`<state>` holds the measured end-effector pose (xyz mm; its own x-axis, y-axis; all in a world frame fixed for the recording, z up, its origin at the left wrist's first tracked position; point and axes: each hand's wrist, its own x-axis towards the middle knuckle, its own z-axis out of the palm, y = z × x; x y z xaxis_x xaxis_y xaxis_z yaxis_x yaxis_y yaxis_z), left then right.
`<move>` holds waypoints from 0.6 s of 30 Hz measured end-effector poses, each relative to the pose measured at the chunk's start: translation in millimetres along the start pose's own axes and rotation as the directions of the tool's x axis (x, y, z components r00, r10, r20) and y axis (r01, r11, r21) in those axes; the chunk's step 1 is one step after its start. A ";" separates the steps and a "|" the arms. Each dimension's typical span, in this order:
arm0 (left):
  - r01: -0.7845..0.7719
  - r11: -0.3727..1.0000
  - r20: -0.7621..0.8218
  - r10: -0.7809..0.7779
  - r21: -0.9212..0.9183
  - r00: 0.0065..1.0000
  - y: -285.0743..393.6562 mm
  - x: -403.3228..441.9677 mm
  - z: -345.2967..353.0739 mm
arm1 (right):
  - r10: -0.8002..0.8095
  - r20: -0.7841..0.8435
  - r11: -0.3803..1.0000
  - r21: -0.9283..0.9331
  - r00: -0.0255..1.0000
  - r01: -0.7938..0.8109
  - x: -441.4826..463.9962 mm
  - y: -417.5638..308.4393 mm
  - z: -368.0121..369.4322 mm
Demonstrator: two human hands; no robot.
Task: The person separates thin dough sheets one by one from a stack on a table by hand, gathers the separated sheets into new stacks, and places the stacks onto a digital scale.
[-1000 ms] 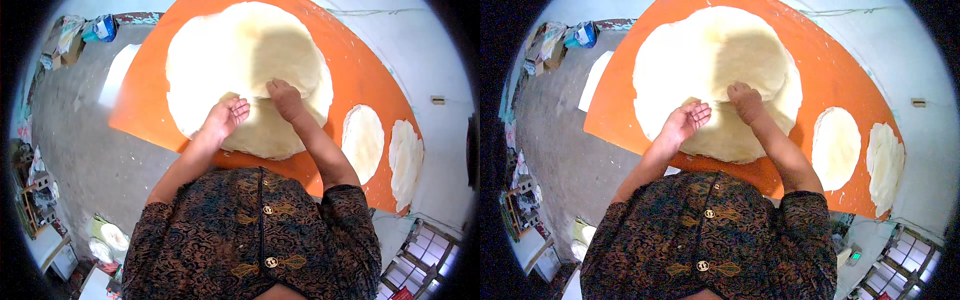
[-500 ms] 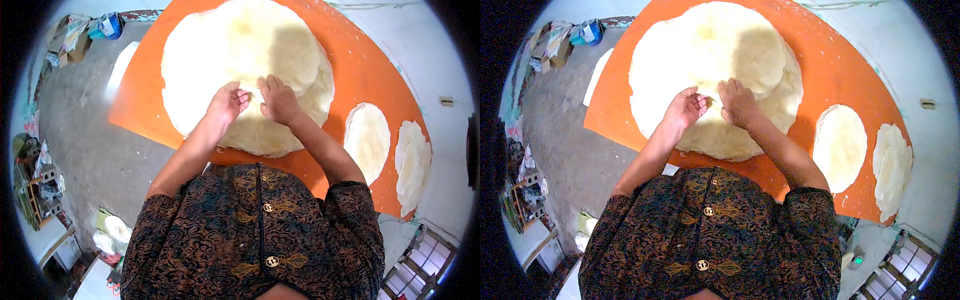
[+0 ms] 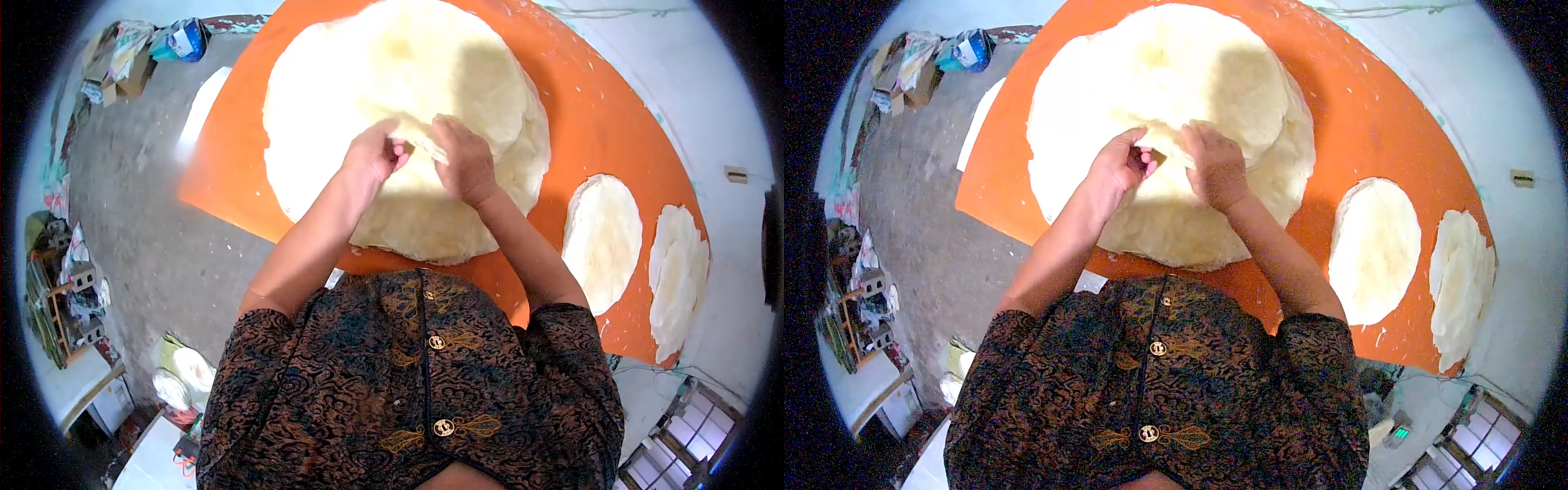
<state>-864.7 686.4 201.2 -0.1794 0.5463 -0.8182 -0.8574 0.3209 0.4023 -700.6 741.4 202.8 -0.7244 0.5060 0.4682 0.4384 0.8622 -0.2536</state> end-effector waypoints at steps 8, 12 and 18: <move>-0.118 0.992 0.221 0.104 0.050 0.970 9.6 -38.4 -35.2 | 0.222 0.357 0.922 0.227 0.907 -0.315 108.7 62.5 -56.4; -0.294 0.894 0.068 0.288 0.337 0.955 -26.4 -77.7 -85.6 | 0.147 0.094 0.972 -0.198 0.985 -0.126 164.8 1.6 -160.7; -0.282 0.925 0.069 0.273 0.254 0.959 -75.5 -87.8 -119.9 | -0.083 0.220 0.878 -0.445 0.972 0.176 72.9 -51.4 -137.3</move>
<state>-842.0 521.4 193.4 -0.3734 0.6650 -0.6468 -0.6206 0.3391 0.7070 -702.8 731.0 366.2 -0.8575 0.4249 0.2902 0.4945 0.8363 0.2366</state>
